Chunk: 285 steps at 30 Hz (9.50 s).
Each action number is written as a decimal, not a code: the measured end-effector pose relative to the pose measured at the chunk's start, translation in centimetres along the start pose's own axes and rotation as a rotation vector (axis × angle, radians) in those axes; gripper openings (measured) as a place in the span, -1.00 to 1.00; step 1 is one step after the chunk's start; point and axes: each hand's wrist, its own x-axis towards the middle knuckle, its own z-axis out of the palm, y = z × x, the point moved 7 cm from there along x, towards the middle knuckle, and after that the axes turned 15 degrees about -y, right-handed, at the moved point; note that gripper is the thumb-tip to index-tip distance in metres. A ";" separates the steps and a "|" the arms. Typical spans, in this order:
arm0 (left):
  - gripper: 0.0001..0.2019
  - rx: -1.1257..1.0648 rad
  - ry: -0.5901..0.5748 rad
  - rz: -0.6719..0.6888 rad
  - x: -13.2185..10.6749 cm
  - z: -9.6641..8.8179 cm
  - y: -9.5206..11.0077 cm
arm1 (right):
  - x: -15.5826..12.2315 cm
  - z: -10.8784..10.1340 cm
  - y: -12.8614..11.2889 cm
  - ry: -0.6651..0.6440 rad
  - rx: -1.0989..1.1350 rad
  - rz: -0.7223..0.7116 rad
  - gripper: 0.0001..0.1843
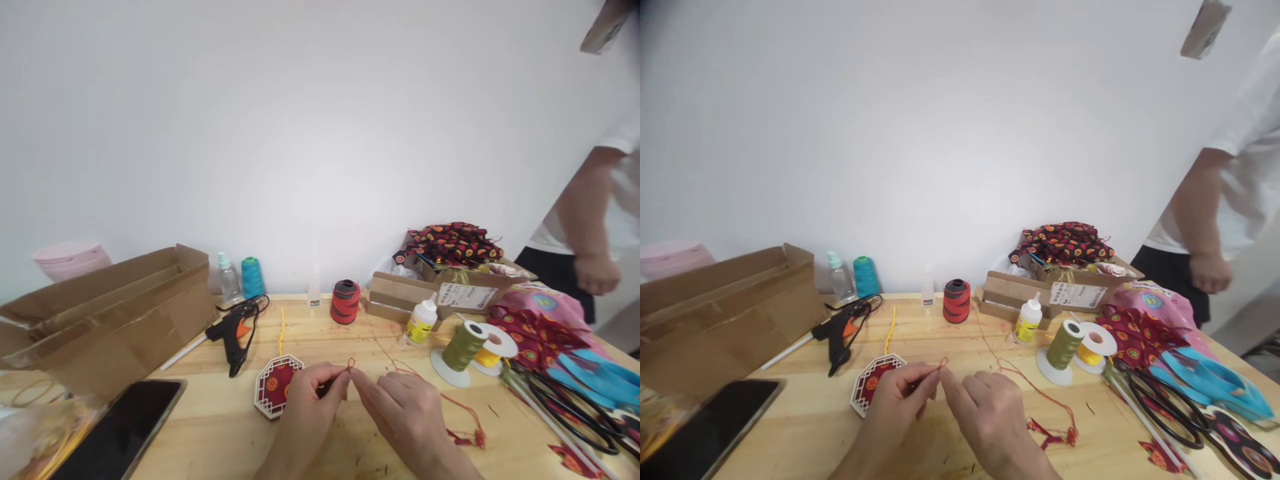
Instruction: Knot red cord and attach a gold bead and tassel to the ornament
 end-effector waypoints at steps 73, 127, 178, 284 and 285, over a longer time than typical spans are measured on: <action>-0.70 0.331 -0.150 0.177 -0.7 0.5 2.6 | 2.0 1.8 3.8 -0.343 0.830 0.127 -0.85; -0.75 0.480 -0.109 0.303 -0.5 1.6 2.4 | 0.9 3.9 4.2 -0.304 0.990 0.330 -0.73; -0.77 0.614 -0.186 0.227 -0.3 2.7 1.8 | 0.7 1.8 3.2 -0.325 0.541 0.142 -0.72; -0.71 -0.306 -0.296 -0.136 0.0 2.2 -0.2 | -0.7 0.0 1.5 -0.238 0.175 -0.190 -0.70; -0.70 -0.323 -0.325 -0.141 0.0 2.3 -0.2 | -0.7 0.0 1.5 -0.240 0.176 -0.188 -0.71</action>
